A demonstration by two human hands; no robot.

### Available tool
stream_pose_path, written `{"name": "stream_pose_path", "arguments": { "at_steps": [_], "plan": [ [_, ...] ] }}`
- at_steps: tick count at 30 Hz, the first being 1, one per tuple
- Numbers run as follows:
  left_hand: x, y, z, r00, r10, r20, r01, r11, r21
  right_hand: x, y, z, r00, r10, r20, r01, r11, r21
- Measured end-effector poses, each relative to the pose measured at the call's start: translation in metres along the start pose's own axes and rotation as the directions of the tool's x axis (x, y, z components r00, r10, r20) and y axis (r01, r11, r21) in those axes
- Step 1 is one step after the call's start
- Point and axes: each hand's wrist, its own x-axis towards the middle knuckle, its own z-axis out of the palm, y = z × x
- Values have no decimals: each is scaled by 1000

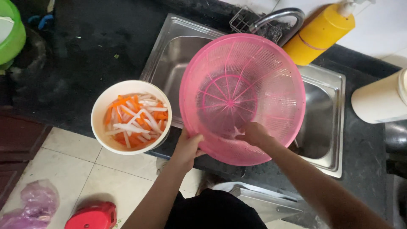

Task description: Rinse a plastic container and transfer sliced carrots and radishes into it from a strainer, then pour water from a pot over them.

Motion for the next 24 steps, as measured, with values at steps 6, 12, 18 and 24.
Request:
{"name": "stream_pose_path", "arguments": {
  "at_steps": [6,12,18,24],
  "plan": [
    [-6,4,1,1000,-3,21,3,1000,-6,-65,-67,-85,973,-71,-218,144,928,343],
    [2,-3,10,999,-10,51,14,996,-88,-91,-174,-182,696,-135,-705,558,719,413],
    [12,-9,2,1000,17,14,-16,998,-54,-106,-297,-203,393,-443,-806,896,383,226],
    [17,-21,7,999,33,18,-34,999,22,-101,-244,-162,489,-388,-781,811,532,243]
  ]
}}
